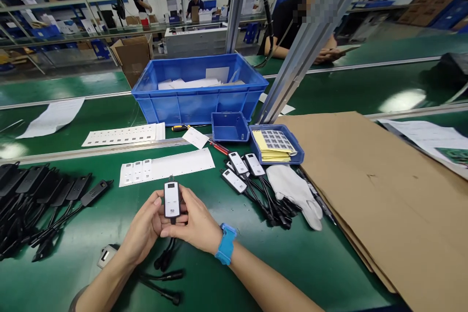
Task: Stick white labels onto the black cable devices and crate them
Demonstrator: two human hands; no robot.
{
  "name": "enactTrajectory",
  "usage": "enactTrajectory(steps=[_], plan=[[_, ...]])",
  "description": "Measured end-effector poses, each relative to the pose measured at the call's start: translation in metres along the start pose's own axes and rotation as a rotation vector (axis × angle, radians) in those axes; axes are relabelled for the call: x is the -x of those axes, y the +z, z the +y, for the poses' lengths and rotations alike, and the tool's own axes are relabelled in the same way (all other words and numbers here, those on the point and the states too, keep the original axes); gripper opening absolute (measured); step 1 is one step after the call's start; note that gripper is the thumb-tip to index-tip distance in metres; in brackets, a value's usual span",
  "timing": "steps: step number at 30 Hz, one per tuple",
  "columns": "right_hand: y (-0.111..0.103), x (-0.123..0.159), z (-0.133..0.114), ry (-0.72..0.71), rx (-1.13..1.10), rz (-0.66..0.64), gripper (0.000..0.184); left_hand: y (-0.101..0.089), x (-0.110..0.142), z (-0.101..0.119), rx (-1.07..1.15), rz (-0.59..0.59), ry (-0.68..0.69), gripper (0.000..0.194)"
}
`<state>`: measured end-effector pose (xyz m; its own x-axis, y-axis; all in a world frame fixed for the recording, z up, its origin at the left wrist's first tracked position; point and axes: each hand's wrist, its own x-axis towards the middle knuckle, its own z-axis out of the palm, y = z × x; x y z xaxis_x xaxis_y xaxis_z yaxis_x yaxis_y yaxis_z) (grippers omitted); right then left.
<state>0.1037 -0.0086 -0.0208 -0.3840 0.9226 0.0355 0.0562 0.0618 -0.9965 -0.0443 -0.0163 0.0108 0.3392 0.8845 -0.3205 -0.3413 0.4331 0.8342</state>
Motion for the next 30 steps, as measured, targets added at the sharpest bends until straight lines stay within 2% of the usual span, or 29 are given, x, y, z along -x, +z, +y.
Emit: enactTrajectory(steps=[4, 8, 10, 12, 15, 17, 19, 22, 24, 26, 27, 30], plan=[[0.002, 0.000, 0.005, -0.074, 0.056, 0.112, 0.046, -0.001, -0.001, -0.006, -0.167, 0.077, 0.039, 0.036], [0.006, -0.001, 0.011, -0.093, 0.154, 0.188, 0.040, -0.005, -0.003, -0.017, -0.266, 0.095, 0.077, 0.038], [0.009, -0.001, 0.011, -0.111, 0.227, 0.197, 0.041, -0.005, -0.005, -0.020, -0.224, 0.111, 0.078, 0.038], [0.010, -0.002, 0.009, -0.138, 0.343, 0.208, 0.050, -0.003, -0.006, -0.018, -0.130, 0.099, 0.076, 0.040], [0.001, -0.005, 0.001, -0.180, 0.546, 0.202, 0.069, -0.004, -0.005, -0.009, -0.059, -0.016, 0.068, 0.049], [-0.013, -0.006, -0.005, -0.158, 0.727, 0.234, 0.068, -0.012, -0.005, 0.000, -0.249, -0.069, 0.090, 0.050], [-0.034, -0.005, -0.010, -0.052, 0.971, 0.295, 0.062, -0.027, -0.006, 0.008, -0.640, -0.005, 0.194, 0.044], [-0.063, -0.005, -0.011, 0.162, 1.339, 0.341, 0.052, -0.057, -0.009, 0.015, -1.332, 0.283, 0.382, 0.039], [-0.071, -0.009, -0.010, 0.199, 1.500, 0.397, 0.047, -0.073, -0.011, 0.014, -1.688, 0.482, 0.359, 0.041], [-0.067, -0.021, -0.009, 0.103, 1.504, 0.453, 0.048, -0.082, -0.012, 0.011, -1.860, 0.598, 0.283, 0.041], [-0.060, -0.030, -0.008, 0.014, 1.438, 0.438, 0.047, -0.085, -0.013, 0.010, -1.886, 0.621, 0.258, 0.041], [-0.026, -0.069, -0.006, -0.228, 1.167, 0.256, 0.038, -0.086, -0.012, 0.007, -1.894, 0.631, 0.248, 0.040]])
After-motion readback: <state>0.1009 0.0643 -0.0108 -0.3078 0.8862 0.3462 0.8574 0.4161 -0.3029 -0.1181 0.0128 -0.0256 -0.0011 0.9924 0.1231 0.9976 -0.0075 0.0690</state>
